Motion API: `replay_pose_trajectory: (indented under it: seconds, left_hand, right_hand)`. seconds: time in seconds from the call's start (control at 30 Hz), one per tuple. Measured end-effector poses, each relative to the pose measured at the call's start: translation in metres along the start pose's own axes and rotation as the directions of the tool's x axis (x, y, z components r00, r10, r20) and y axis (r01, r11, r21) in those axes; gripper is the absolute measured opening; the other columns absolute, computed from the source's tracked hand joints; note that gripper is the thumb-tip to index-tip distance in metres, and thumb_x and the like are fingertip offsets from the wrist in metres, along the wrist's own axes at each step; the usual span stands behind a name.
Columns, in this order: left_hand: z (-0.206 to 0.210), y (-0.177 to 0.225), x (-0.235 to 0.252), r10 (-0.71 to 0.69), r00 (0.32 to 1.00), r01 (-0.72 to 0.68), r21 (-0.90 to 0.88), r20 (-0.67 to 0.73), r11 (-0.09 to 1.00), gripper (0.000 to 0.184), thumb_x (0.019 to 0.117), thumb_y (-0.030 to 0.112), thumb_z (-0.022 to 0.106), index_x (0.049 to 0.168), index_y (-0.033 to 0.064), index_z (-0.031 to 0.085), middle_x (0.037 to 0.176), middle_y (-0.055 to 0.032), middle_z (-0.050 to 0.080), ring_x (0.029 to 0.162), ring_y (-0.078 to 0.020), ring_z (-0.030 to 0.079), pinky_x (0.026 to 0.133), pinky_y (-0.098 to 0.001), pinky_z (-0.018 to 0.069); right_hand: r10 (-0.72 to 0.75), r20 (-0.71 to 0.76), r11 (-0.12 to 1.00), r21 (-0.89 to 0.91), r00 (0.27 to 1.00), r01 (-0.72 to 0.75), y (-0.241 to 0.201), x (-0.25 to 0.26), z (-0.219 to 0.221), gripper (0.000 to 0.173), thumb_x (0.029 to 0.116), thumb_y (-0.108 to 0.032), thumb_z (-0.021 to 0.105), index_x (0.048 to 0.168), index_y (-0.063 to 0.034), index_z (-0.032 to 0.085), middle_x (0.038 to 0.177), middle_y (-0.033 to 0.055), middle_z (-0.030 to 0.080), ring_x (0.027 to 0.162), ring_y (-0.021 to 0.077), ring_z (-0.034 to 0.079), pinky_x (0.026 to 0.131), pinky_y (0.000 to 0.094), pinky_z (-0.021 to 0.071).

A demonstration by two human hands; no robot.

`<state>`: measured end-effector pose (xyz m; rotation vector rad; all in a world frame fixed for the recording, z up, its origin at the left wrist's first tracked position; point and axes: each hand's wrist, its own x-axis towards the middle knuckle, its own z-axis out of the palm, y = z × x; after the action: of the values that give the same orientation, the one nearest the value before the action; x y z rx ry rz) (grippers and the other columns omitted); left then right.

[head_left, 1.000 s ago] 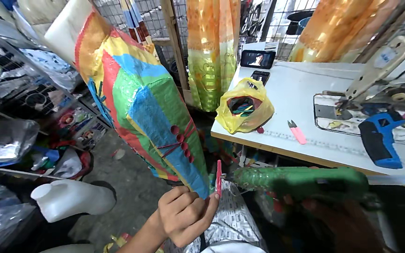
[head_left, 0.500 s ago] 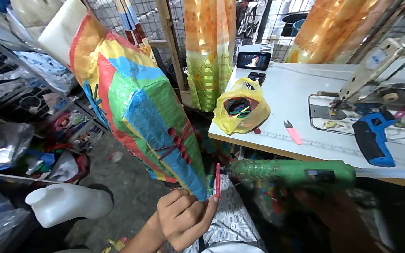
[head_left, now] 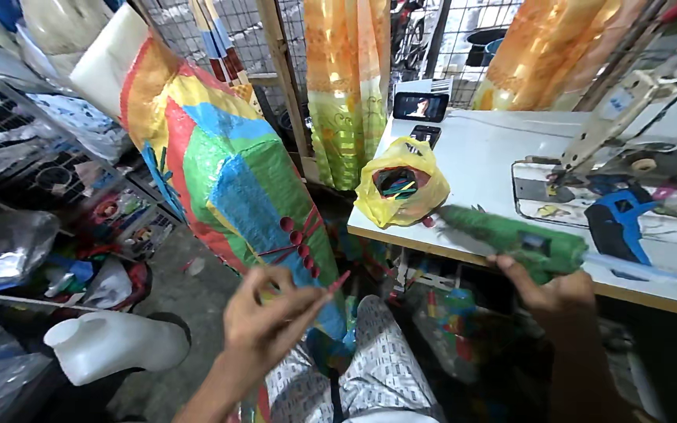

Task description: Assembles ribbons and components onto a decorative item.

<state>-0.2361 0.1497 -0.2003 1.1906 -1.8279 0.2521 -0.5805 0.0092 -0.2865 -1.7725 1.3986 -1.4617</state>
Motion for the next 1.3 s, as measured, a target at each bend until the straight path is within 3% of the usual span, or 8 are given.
replay_pose_trajectory:
  seconds: [0.07, 0.13, 0.33, 0.47, 0.57, 0.97, 1.2, 1.3]
  left_hand:
    - [-0.019, -0.013, 0.023, -0.164, 0.986, 0.164, -0.037, 0.001, 0.986, 0.005, 0.0902, 0.028, 0.078, 0.093, 0.0239, 0.078, 0.104, 0.0088, 0.057, 0.097, 0.0040, 0.054, 0.084, -0.0120, 0.0466]
    - [-0.032, -0.026, 0.046, -0.250, 0.968, 0.251, 0.009, -0.017, 0.968, 0.010, 0.0856, 0.023, 0.081, 0.090, 0.0139, 0.078, 0.108, 0.0016, 0.057, 0.101, -0.0017, 0.053, 0.086, -0.0163, 0.0462]
    - [-0.040, -0.047, 0.094, -0.354, 0.935, 0.349, 0.194, -0.006, 0.917, 0.015, 0.0878, 0.026, 0.078, 0.091, 0.0116, 0.077, 0.115, -0.0086, 0.054, 0.110, -0.0135, 0.050, 0.092, -0.0283, 0.0416]
    - [-0.043, -0.054, 0.111, -0.383, 0.921, 0.346, 0.303, 0.069, 0.888, 0.018, 0.0887, 0.026, 0.075, 0.090, 0.0083, 0.076, 0.122, -0.0178, 0.053, 0.118, -0.0320, 0.047, 0.096, -0.0504, 0.0385]
    - [-0.044, -0.059, 0.118, -0.414, 0.904, 0.360, 0.332, 0.105, 0.872, 0.019, 0.0887, 0.026, 0.076, 0.090, 0.0076, 0.076, 0.123, -0.0202, 0.053, 0.120, -0.0370, 0.047, 0.098, -0.0569, 0.0379]
    - [-0.032, -0.070, 0.101, -0.357, 0.934, 0.334, 0.351, -0.001, 0.875, 0.019, 0.0890, 0.030, 0.074, 0.090, 0.0118, 0.078, 0.123, -0.0172, 0.053, 0.120, -0.0343, 0.045, 0.100, -0.0557, 0.0330]
    - [-0.029, -0.068, 0.096, -0.350, 0.936, 0.341, 0.348, -0.038, 0.873, 0.020, 0.0894, 0.032, 0.074, 0.089, 0.0128, 0.078, 0.125, -0.0157, 0.053, 0.122, -0.0334, 0.044, 0.101, -0.0550, 0.0333]
    - [-0.028, -0.070, 0.095, -0.343, 0.939, 0.336, 0.345, -0.043, 0.876, 0.020, 0.0893, 0.032, 0.074, 0.089, 0.0125, 0.078, 0.126, -0.0161, 0.053, 0.122, -0.0343, 0.044, 0.101, -0.0562, 0.0325]
  right_hand:
    - [0.112, -0.091, 0.990, -0.077, 0.990, -0.119, 0.015, 0.019, -0.003, 0.067, 0.0948, -0.037, 0.070, 0.133, 0.0151, 0.051, 0.119, 0.0282, 0.066, 0.110, 0.0244, 0.067, 0.100, 0.0408, 0.0526]
    - [0.167, -0.162, 0.972, -0.139, 0.973, -0.190, 0.036, 0.038, -0.005, 0.069, 0.0968, -0.038, 0.068, 0.137, 0.0140, 0.050, 0.126, 0.0353, 0.061, 0.119, 0.0412, 0.062, 0.106, 0.0540, 0.0460]
    - [0.312, -0.241, 0.886, -0.275, 0.919, -0.373, 0.068, 0.071, 0.001, 0.077, 0.0973, -0.049, 0.063, 0.140, 0.0129, 0.048, 0.130, 0.0418, 0.056, 0.126, 0.0569, 0.052, 0.106, 0.0682, 0.0368]
    - [0.316, -0.234, 0.848, -0.365, 0.919, -0.384, 0.083, 0.088, 0.004, 0.080, 0.0967, -0.054, 0.061, 0.139, 0.0129, 0.049, 0.127, 0.0432, 0.056, 0.124, 0.0592, 0.052, 0.105, 0.0706, 0.0355]
    - [0.327, -0.218, 0.841, -0.376, 0.920, -0.388, 0.090, 0.100, 0.006, 0.081, 0.0970, -0.054, 0.060, 0.141, 0.0119, 0.047, 0.130, 0.0425, 0.055, 0.127, 0.0588, 0.050, 0.107, 0.0716, 0.0331]
    - [0.276, -0.244, 0.865, -0.359, 0.930, -0.351, 0.089, 0.085, 0.001, 0.087, 0.0939, -0.056, 0.064, 0.152, 0.0032, 0.037, 0.135, 0.0382, 0.055, 0.127, 0.0580, 0.050, 0.107, 0.0760, 0.0272]
    - [0.194, -0.364, 0.887, -0.331, 0.911, -0.321, 0.082, 0.062, -0.001, 0.086, 0.0902, -0.056, 0.067, 0.150, 0.0010, 0.045, 0.149, 0.0372, 0.042, 0.139, 0.0591, 0.035, 0.111, 0.0735, 0.0258]
    - [0.090, -0.462, 0.917, -0.308, 0.883, -0.255, 0.079, 0.048, 0.003, 0.077, 0.0931, -0.054, 0.066, 0.145, 0.0010, 0.052, 0.148, 0.0349, 0.045, 0.138, 0.0546, 0.040, 0.113, 0.0673, 0.0304]
